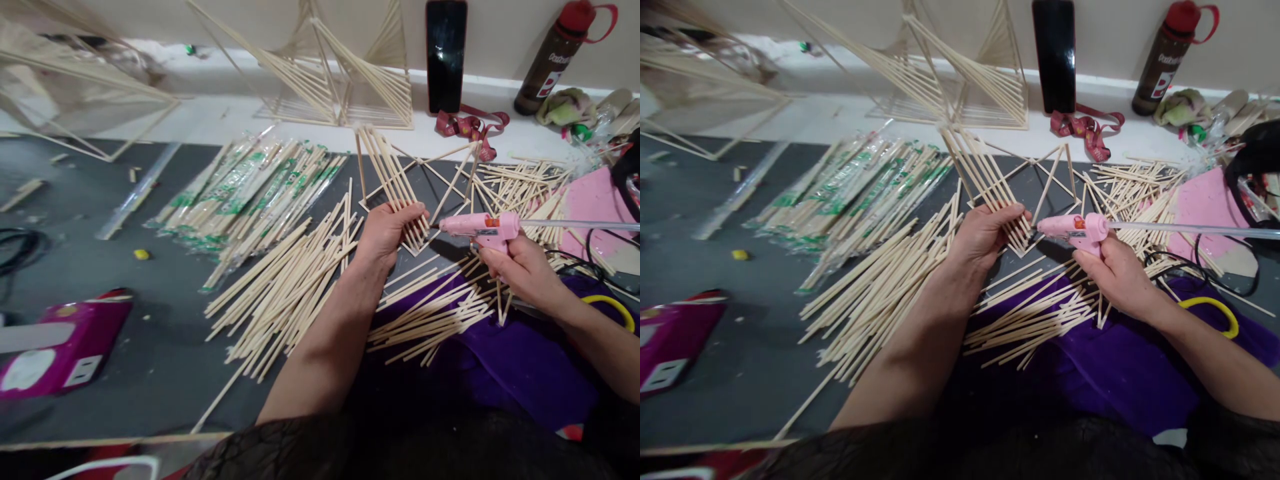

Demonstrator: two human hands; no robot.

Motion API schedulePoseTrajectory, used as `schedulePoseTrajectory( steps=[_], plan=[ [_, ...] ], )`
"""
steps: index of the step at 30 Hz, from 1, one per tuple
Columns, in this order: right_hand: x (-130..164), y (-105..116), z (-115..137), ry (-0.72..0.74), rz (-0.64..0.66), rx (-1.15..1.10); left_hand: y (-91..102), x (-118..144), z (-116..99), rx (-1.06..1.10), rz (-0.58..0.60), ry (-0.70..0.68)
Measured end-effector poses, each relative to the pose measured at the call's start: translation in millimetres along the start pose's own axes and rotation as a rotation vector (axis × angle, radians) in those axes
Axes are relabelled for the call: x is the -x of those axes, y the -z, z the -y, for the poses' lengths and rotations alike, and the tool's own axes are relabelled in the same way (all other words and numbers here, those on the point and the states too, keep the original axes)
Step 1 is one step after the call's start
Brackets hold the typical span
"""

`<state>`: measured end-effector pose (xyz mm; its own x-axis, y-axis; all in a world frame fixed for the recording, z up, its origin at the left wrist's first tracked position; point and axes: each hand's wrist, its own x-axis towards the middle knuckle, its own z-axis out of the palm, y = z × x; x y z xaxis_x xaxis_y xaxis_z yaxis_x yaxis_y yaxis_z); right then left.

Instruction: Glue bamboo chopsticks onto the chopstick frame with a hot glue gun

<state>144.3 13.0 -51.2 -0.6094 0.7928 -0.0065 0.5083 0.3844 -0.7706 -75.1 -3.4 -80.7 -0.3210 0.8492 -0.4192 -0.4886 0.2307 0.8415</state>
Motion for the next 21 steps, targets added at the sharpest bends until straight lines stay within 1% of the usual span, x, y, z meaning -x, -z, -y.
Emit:
schedulePoseTrajectory(
  steps=[4, 13, 21],
  plan=[
    [0.8, -0.2, -0.3, -0.07, -0.032, 0.043, 0.2, -0.3, 0.4, 0.007, -0.004, -0.003],
    [-0.2, -0.7, 2.3, -0.039, -0.02, 0.023, -0.1, 0.0, 0.2, -0.004, 0.001, -0.001],
    [1.9, 0.0, 1.2, -0.066, -0.033, 0.027, -1.2, 1.3, -0.3, -0.012, -0.006, -0.007]
  ],
)
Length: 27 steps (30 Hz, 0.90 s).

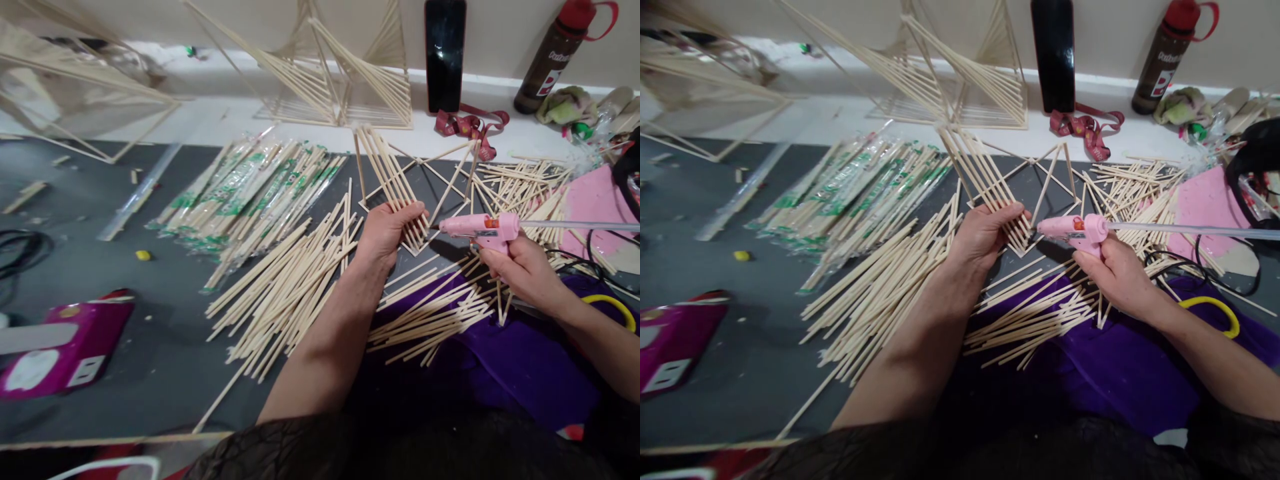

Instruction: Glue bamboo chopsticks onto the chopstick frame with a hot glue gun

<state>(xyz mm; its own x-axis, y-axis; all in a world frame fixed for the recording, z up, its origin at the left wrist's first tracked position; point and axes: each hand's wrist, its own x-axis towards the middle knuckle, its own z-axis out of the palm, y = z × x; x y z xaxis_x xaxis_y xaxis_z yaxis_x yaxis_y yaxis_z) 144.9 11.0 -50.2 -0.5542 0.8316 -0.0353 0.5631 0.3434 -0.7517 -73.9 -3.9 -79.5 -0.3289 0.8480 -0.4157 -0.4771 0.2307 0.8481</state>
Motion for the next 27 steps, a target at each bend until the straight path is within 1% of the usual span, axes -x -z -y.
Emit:
schedulePoseTrajectory(
  steps=[5, 11, 17, 27],
  plan=[
    [-0.3, -0.7, 0.0, 0.018, -0.027, -0.004, 0.0, 0.4, -0.4, 0.0, 0.001, -0.003],
    [-1.0, -1.4, -1.8, -0.036, 0.019, -0.025, 0.3, 0.2, 0.1, 0.002, 0.002, 0.001],
    [-0.2, 1.2, 0.5, 0.02, -0.043, 0.018, 0.7, 0.1, 0.4, 0.01, 0.011, -0.004],
    [-3.2, 0.3, -1.2, 0.012, -0.044, 0.016, 1.0, -0.5, 1.0, -0.001, 0.003, -0.011]
  ],
)
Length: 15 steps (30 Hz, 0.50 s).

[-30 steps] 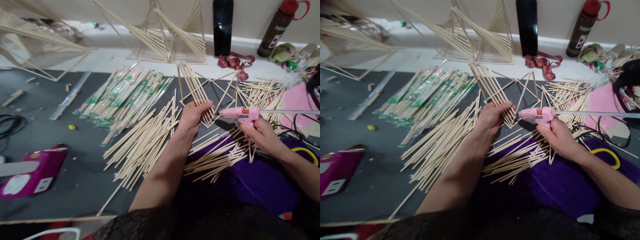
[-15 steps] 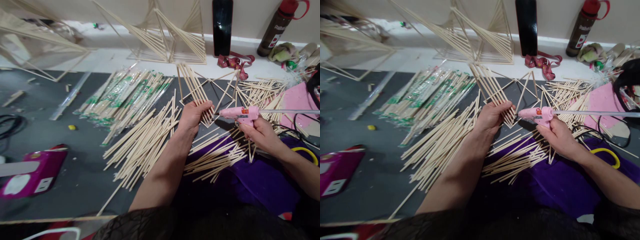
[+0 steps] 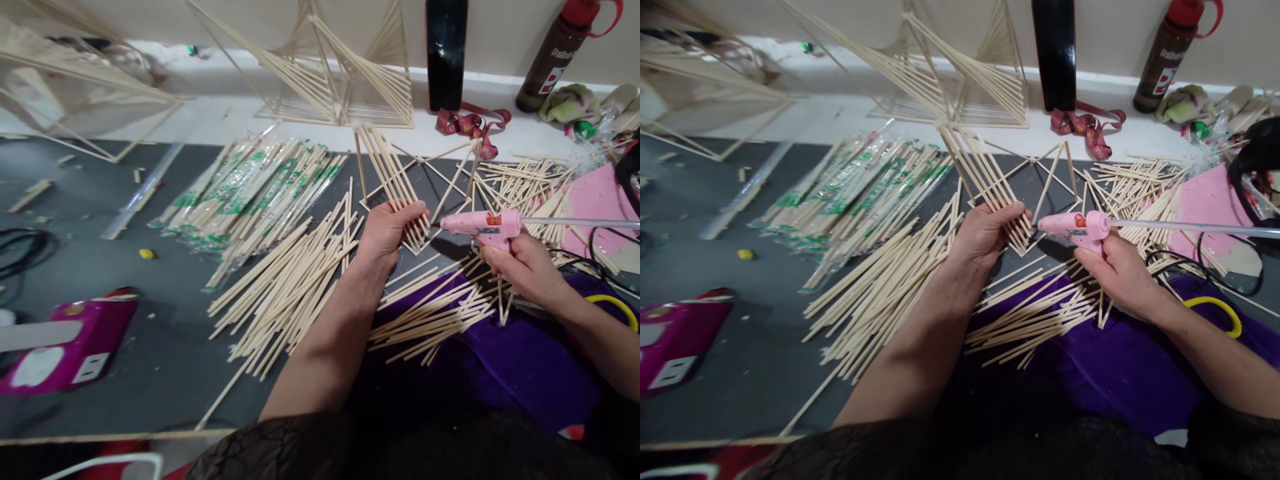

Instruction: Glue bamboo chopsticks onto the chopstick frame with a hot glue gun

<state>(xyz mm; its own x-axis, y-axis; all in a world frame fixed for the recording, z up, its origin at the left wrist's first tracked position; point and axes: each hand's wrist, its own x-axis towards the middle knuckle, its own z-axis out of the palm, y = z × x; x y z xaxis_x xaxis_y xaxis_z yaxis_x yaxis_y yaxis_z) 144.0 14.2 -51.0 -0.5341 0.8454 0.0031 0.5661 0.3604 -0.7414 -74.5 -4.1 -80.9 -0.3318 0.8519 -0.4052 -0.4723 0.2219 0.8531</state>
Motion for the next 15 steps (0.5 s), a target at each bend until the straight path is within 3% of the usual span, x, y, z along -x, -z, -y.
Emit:
schedulePoseTrajectory(
  steps=[7, 15],
  plan=[
    [3.0, -0.2, -2.6, -0.026, 0.051, -0.03, -0.2, -0.2, 0.0, 0.008, 0.001, 0.006],
    [2.6, -1.5, -1.8, -0.014, -0.01, -0.007, -1.0, 0.4, -0.1, 0.001, -0.003, 0.01]
  ],
)
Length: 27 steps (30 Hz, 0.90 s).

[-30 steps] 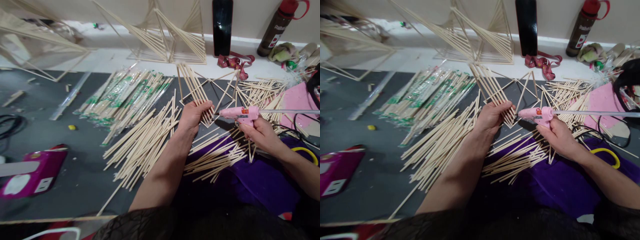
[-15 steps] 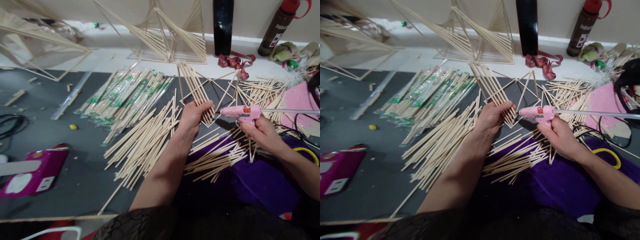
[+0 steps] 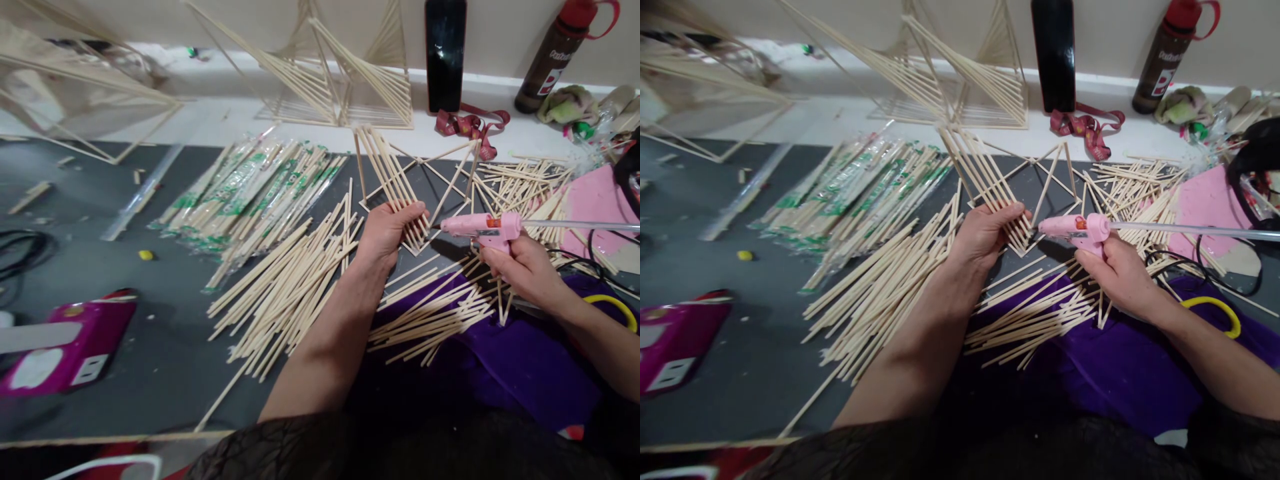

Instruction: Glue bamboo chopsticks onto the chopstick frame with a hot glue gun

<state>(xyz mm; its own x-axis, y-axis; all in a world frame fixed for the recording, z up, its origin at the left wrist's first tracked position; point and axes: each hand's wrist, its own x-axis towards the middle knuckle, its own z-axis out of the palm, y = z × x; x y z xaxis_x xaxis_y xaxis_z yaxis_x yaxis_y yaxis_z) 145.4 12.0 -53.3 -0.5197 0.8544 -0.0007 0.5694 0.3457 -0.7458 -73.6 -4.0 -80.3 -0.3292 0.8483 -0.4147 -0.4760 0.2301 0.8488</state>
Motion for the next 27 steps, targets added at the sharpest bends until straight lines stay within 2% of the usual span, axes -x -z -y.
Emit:
schedulePoseTrajectory(
  steps=[5, 9, 12, 14, 15, 19, 20, 23, 27],
  plan=[
    [1.5, 1.2, -3.2, 0.01, 0.107, -0.018, 0.3, -1.6, 0.9, 0.0, -0.008, 0.001],
    [5.6, 15.2, 2.0, -0.01, 0.013, -0.064, 0.9, -1.5, -1.0, -0.005, 0.002, 0.015],
    [6.7, 33.7, 4.1, -0.032, -0.11, -0.126, 1.6, -0.1, -4.8, -0.044, 0.018, 0.02],
    [3.8, 48.4, -0.3, -0.055, -0.242, -0.211, 2.1, -0.2, -7.3, -0.056, 0.033, 0.021],
    [0.9, 56.5, -4.8, -0.062, -0.323, -0.259, 2.2, -0.4, -8.3, -0.067, 0.067, 0.038],
    [-18.4, 90.2, -35.7, -0.046, -0.731, -0.427, 0.6, 1.3, -10.5, -0.053, -0.011, 0.055],
    [-24.4, 97.6, -45.3, -0.065, -0.797, -0.474, 0.0, 2.0, -10.7, -0.056, -0.005, 0.062],
    [-41.1, 111.8, -73.1, -0.219, -0.924, -0.683, -1.4, 2.8, -10.3, -0.057, 0.002, 0.058],
    [-53.9, 110.2, -99.0, -0.283, -0.901, -0.885, -1.6, -0.7, -7.1, -0.026, -0.058, 0.028]
  ],
)
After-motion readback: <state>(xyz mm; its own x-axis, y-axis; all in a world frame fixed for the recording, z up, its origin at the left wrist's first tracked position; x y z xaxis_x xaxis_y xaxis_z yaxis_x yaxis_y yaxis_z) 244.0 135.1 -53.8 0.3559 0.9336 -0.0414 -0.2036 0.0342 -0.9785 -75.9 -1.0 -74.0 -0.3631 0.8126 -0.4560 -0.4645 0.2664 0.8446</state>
